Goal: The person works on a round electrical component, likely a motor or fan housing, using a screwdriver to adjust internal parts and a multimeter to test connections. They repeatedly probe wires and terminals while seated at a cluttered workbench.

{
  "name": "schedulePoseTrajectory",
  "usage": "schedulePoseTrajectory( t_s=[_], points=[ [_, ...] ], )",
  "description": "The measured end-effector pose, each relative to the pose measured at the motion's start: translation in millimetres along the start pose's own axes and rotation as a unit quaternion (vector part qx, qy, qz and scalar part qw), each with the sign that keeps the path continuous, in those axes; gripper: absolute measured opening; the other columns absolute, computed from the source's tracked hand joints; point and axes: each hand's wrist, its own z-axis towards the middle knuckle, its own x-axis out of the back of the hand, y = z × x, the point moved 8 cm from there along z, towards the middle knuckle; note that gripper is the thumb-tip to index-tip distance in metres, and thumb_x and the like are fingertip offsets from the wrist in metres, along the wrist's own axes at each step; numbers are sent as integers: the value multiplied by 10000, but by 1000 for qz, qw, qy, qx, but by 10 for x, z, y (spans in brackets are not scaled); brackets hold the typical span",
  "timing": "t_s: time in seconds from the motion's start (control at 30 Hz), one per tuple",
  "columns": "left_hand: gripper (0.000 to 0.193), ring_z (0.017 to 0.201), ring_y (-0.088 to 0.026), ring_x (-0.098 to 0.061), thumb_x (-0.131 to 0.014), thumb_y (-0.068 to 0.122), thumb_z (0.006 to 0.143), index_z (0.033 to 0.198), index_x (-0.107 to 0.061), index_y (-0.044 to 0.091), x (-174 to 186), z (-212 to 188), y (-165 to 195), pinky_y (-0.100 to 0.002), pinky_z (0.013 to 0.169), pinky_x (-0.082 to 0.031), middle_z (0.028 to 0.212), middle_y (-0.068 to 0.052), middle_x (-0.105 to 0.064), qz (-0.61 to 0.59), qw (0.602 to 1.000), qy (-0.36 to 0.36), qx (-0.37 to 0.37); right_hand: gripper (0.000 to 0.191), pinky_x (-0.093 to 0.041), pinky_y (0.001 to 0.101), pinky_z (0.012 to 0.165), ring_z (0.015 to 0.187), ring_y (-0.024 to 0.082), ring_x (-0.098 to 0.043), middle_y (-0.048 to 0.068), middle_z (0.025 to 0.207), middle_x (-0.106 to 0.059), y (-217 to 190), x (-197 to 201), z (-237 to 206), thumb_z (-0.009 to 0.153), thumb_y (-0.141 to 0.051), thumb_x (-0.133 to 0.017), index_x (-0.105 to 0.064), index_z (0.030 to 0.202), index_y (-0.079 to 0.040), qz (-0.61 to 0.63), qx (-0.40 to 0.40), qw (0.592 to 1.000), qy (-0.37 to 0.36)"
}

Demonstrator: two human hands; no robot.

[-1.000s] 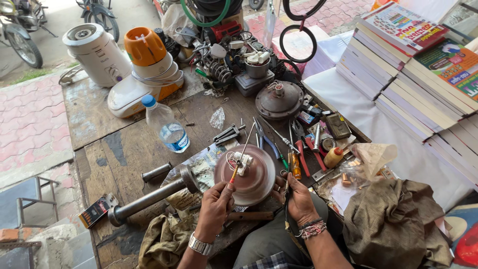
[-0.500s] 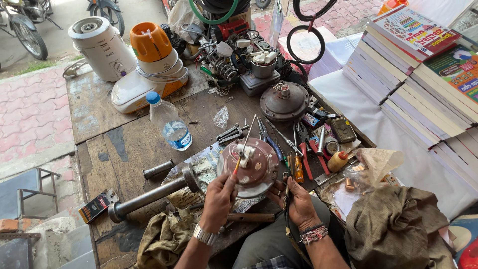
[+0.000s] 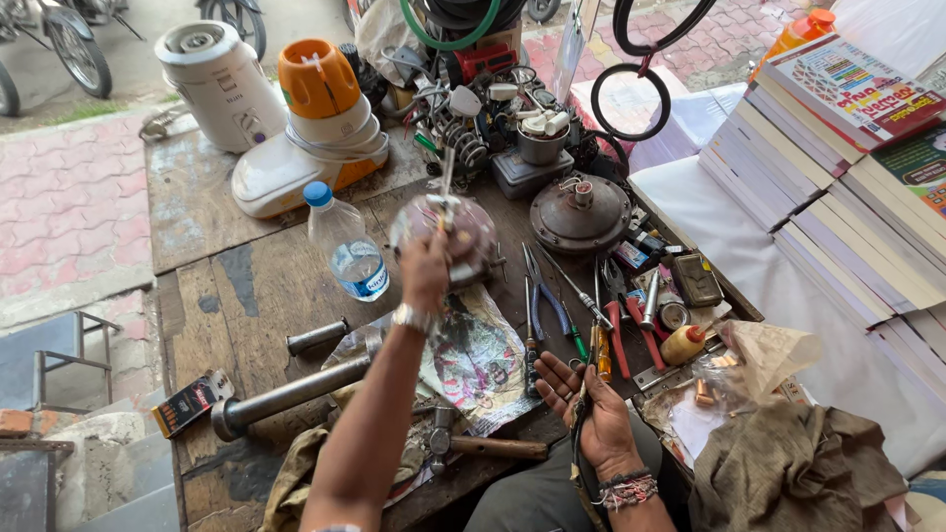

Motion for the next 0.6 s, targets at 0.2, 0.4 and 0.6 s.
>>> schedulePoseTrajectory(
  t_s=[0.2, 0.4, 0.6],
  points=[
    [381, 438, -132, -485, -604, 295, 1058, 802, -658, 17, 147, 460, 101, -307, 367, -345, 630, -46, -609, -2, 998, 58, -21, 270, -500, 562, 1042, 1287, 446, -564, 319, 1341, -597, -19, 54, -13, 1052, -270, -473, -612, 1024, -40, -19, 5, 1000, 16],
    [339, 428, -97, -528, -539, 313, 1045, 828, -613, 63, 149, 23, -241, -277, 366, -408, 622, -13, -619, 54, 998, 30, 21, 242, -531, 550, 998, 1221, 418, -617, 276, 1255, -656, -27, 122, -22, 1052, -265, -490, -610, 1046, -56, -53, 10, 998, 42],
    [250, 476, -96, -459, -467, 282, 1053, 915, -570, 102, 227, -1555, -1190, -246, 393, -396, 655, 0, -554, -38, 990, -18, 134, 238, -587, 477, 875, 1121, 355, -683, 214, 1170, -701, -41, 275, -56, 1032, -299, -515, -598, 1082, -81, -102, 13, 992, 77]
  ],
)
